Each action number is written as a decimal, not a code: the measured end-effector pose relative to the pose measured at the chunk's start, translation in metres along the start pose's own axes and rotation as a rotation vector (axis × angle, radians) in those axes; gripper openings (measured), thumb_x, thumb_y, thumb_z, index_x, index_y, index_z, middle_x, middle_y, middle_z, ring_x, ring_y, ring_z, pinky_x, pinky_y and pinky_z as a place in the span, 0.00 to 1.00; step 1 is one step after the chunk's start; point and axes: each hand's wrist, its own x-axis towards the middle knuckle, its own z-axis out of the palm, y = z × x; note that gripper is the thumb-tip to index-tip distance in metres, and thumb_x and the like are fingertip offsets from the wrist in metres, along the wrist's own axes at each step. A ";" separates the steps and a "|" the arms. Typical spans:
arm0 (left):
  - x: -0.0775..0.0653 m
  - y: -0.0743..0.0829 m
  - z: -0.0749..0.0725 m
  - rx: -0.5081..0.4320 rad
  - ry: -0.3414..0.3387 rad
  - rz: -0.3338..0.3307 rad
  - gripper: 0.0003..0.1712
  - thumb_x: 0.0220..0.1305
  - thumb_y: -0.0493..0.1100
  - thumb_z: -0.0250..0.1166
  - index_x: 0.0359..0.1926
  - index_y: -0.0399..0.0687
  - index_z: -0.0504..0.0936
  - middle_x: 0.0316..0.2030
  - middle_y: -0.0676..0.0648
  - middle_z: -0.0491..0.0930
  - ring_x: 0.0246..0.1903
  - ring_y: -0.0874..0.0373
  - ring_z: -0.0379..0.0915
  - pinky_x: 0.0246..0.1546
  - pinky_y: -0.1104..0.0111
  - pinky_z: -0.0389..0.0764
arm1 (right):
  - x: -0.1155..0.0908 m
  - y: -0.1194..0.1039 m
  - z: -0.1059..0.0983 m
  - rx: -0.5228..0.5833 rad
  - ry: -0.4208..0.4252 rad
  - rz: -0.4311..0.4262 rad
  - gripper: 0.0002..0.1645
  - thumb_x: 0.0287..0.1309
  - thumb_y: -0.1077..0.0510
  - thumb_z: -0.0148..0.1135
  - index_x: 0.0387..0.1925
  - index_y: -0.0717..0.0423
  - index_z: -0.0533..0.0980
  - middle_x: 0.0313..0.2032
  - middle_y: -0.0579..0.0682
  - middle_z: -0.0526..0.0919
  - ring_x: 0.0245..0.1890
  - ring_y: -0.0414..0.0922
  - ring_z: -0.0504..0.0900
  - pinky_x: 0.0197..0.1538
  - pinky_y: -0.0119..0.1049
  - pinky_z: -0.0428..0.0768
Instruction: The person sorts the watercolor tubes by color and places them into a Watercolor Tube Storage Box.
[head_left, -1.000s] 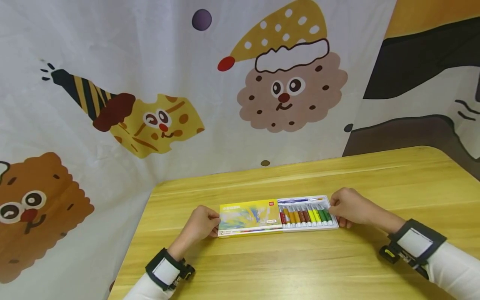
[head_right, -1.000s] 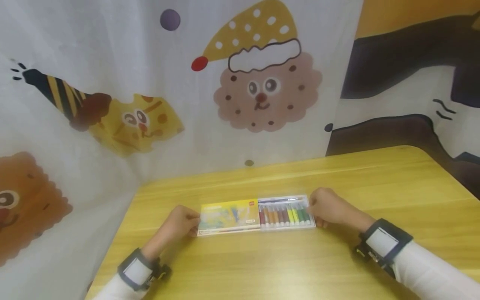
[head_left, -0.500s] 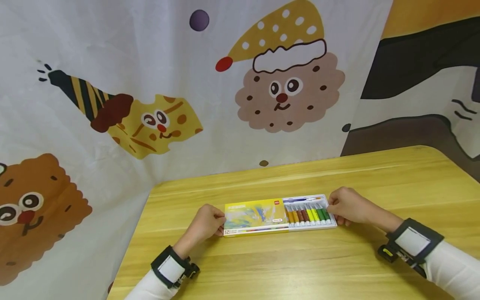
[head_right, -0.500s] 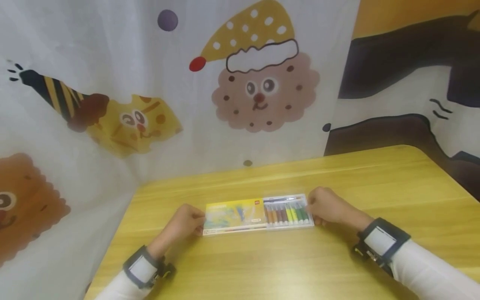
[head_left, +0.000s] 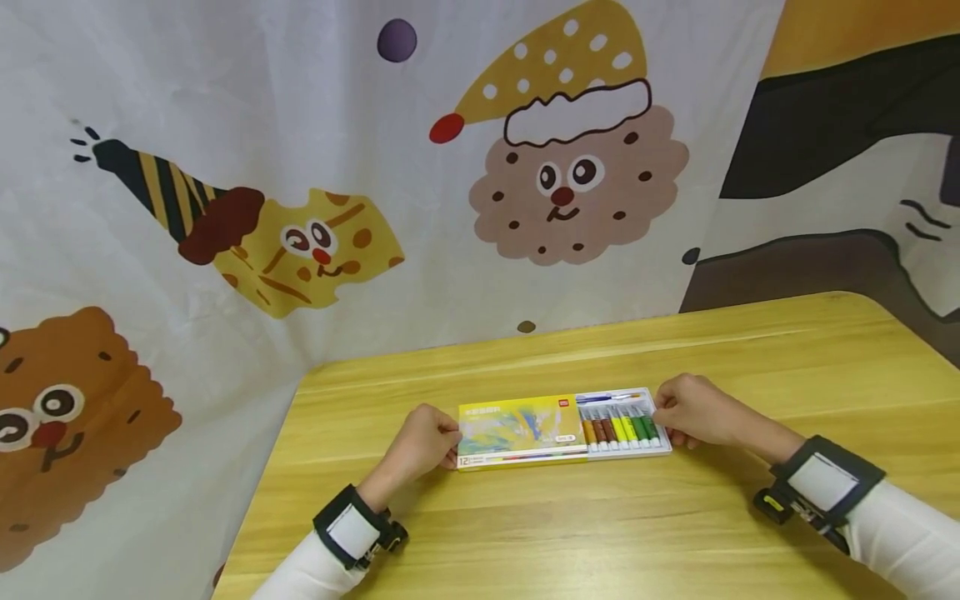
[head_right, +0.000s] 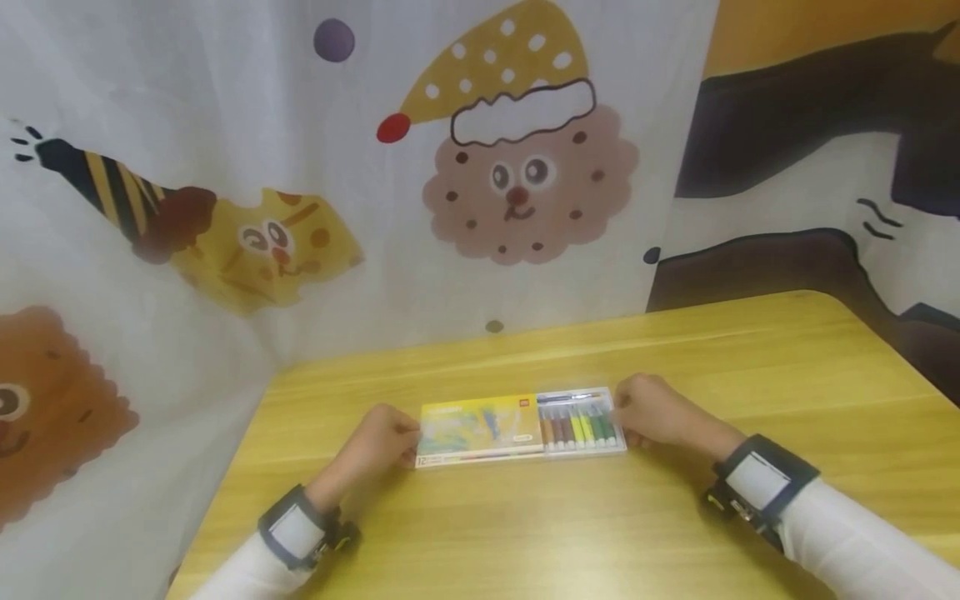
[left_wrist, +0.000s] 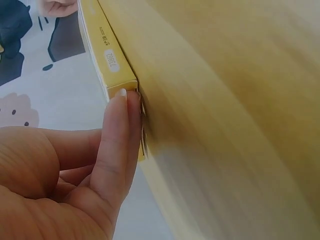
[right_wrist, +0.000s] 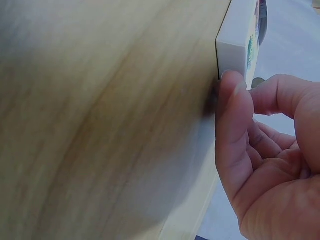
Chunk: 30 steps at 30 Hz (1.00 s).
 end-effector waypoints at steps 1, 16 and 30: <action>0.000 0.001 0.001 -0.001 -0.003 0.005 0.07 0.71 0.27 0.63 0.39 0.27 0.87 0.21 0.42 0.82 0.18 0.55 0.81 0.24 0.61 0.86 | 0.000 0.000 0.000 -0.002 -0.001 0.000 0.02 0.64 0.66 0.61 0.35 0.61 0.79 0.21 0.48 0.80 0.19 0.44 0.79 0.21 0.36 0.80; 0.006 0.009 0.013 0.010 -0.017 0.050 0.07 0.71 0.26 0.63 0.38 0.28 0.88 0.22 0.43 0.83 0.19 0.55 0.82 0.24 0.59 0.87 | 0.000 -0.003 -0.001 -0.005 0.003 -0.006 0.02 0.64 0.66 0.61 0.35 0.62 0.79 0.21 0.48 0.79 0.18 0.43 0.78 0.21 0.36 0.80; 0.012 0.021 0.029 -0.056 -0.040 0.033 0.08 0.72 0.27 0.63 0.37 0.28 0.88 0.21 0.42 0.82 0.18 0.53 0.83 0.25 0.60 0.87 | 0.000 -0.003 0.000 -0.013 0.011 -0.016 0.03 0.64 0.66 0.61 0.33 0.61 0.79 0.20 0.48 0.79 0.18 0.43 0.78 0.21 0.36 0.80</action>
